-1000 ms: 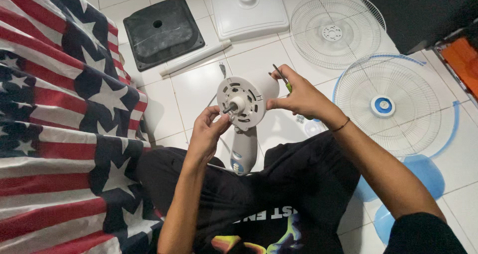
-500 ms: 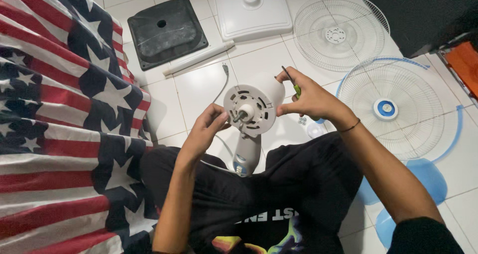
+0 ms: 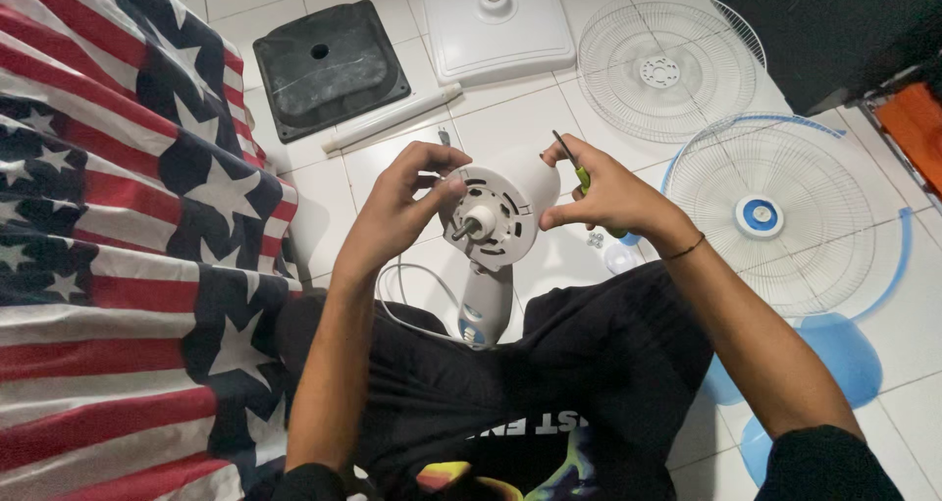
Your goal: The person sits on the floor and uses a screwdriver to remove screws from the motor housing of a white electric fan. They then place the motor unit aside and handle the fan blades, front grille, and base components, organizing them on the floor.
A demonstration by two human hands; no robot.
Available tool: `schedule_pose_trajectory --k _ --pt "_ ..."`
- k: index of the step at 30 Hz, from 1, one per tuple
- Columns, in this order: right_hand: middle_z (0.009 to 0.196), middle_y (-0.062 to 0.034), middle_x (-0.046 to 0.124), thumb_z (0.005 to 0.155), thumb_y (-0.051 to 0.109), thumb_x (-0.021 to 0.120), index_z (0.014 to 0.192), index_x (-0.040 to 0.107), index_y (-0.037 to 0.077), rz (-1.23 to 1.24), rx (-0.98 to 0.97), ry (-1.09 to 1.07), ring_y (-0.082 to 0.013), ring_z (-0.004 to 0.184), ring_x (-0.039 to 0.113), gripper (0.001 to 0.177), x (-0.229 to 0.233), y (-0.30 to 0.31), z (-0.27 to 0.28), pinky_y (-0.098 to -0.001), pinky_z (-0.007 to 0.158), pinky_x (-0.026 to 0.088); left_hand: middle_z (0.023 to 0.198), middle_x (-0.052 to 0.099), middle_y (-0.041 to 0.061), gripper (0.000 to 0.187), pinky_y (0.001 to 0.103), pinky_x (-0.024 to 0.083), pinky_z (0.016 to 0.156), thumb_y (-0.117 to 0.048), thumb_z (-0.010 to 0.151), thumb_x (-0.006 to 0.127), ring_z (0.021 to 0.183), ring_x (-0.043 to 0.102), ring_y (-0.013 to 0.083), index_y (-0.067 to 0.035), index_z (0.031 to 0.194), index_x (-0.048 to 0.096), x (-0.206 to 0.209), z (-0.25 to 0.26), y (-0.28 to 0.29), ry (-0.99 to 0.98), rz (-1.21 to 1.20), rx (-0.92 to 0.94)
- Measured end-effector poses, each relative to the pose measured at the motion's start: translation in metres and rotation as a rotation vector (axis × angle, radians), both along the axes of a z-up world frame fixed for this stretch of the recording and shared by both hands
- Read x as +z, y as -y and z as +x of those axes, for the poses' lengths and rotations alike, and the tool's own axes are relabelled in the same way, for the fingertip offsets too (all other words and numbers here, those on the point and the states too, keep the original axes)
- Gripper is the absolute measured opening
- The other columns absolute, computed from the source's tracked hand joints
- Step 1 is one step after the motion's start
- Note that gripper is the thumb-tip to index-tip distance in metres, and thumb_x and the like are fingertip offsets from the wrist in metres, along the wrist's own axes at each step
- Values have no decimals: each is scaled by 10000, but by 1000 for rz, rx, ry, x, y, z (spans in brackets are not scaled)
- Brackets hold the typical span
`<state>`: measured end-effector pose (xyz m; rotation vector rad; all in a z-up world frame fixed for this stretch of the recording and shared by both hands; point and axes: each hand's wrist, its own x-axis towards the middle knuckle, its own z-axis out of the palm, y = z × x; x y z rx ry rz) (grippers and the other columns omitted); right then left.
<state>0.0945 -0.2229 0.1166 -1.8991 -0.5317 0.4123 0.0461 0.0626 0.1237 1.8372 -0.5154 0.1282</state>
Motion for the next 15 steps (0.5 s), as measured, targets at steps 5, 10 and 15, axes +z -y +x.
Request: schedule_pose_trajectory --k 5,10,15 --pt "896 35 512 623 223 947 1100 575 101 -18 19 27 -54 701 501 617 4 -1 0 -233 544 442 942 575 18 249 279 613 812 -126 939 727 857 643 103 -22 1150 646 15 9 -3 -147 76 -69" --pt "774 17 474 583 269 946 1074 569 132 -183 -46 11 -98 622 486 634 8 -3 -1 -280 513 391 928 538 32 226 273 595 648 -79 959 692 800 613 107 -8 1138 574 18 5 0 -153 37 -105" --pt "757 11 481 564 309 946 1077 571 141 -212 -31 66 -102 639 496 658 10 -5 1 -291 526 398 920 558 35 230 246 578 535 -54 979 656 750 624 108 -10 1169 533 19 -3 3 -211 -51 -116"
